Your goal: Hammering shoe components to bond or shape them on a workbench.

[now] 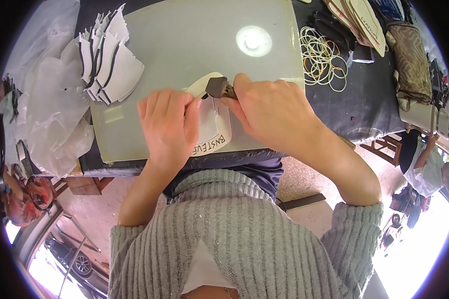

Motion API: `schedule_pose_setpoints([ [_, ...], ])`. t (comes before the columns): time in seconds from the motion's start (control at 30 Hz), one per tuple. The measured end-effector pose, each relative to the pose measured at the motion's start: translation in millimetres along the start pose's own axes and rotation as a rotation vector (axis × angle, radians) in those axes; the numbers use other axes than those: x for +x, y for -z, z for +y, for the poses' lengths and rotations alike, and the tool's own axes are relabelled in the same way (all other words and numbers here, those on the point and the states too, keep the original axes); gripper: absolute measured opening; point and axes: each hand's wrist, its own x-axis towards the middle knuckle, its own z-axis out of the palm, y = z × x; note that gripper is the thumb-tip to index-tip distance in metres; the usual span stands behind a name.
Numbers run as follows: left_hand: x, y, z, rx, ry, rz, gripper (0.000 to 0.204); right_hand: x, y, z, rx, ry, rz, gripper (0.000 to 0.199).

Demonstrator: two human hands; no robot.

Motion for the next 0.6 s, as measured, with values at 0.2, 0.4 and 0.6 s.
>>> schedule_pose_setpoints([
  [0.2,-22,6,5,0.101,-0.17,-0.012,0.03,-1,5,2,0.015,0.013,0.007,0.036],
  [0.4,-26,1,5,0.067,-0.166,0.002,0.029,-5,4,-10,0.049,0.087,0.063,0.033],
  [0.6,-20,15,-3,-0.19,0.02,0.025,0.028,-6,-2,-11,-0.005,0.017,-0.086,0.028],
])
